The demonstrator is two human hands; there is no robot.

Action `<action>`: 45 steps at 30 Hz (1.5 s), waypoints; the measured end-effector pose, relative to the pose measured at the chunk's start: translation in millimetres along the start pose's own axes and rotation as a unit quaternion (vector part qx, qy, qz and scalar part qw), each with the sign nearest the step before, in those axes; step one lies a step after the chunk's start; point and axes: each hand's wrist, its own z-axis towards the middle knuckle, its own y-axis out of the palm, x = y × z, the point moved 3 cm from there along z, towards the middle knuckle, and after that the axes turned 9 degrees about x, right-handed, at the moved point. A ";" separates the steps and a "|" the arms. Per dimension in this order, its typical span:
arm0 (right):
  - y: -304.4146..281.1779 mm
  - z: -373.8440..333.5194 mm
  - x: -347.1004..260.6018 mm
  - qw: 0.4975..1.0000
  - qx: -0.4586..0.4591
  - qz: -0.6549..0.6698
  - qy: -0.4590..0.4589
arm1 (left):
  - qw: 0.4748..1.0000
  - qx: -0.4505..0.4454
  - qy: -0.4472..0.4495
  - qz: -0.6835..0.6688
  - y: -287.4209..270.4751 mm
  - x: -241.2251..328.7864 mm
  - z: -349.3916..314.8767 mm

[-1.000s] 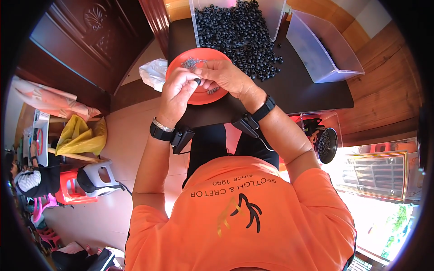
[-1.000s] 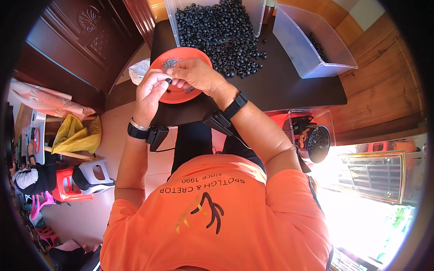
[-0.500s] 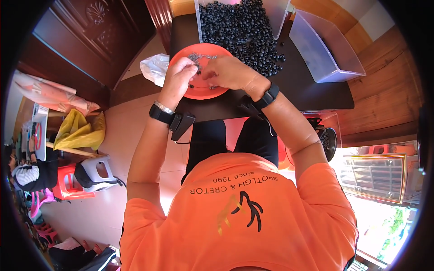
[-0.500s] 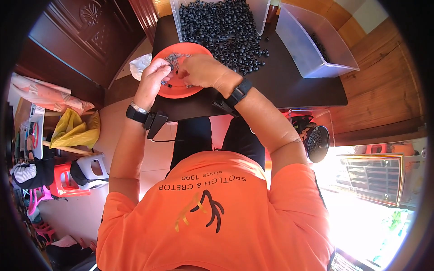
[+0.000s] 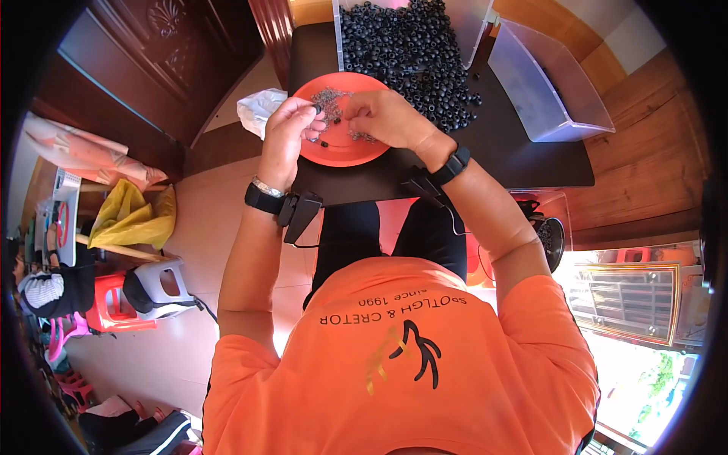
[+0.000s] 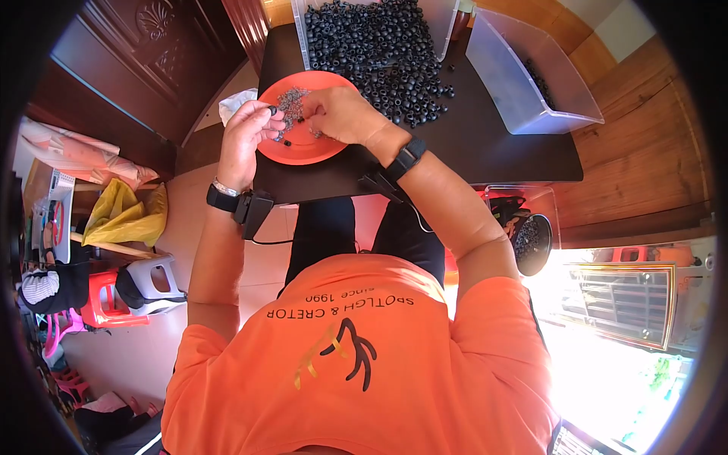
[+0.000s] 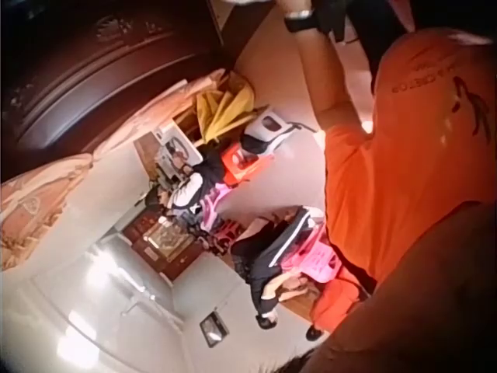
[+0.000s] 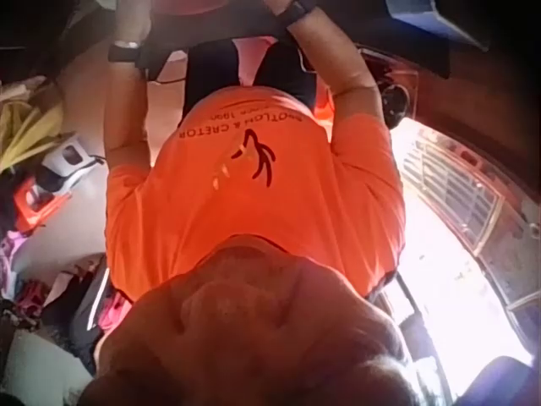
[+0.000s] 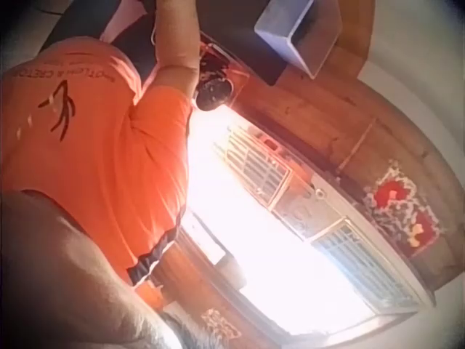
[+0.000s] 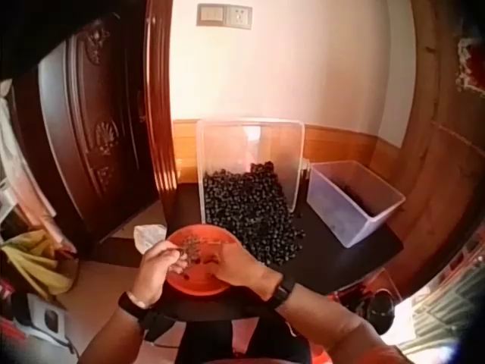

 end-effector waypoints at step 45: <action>7.9 -3.2 -19.4 0.948 0.150 0.265 0.089 | 0.963 -0.045 -0.126 -0.234 15.9 -6.3 -1.4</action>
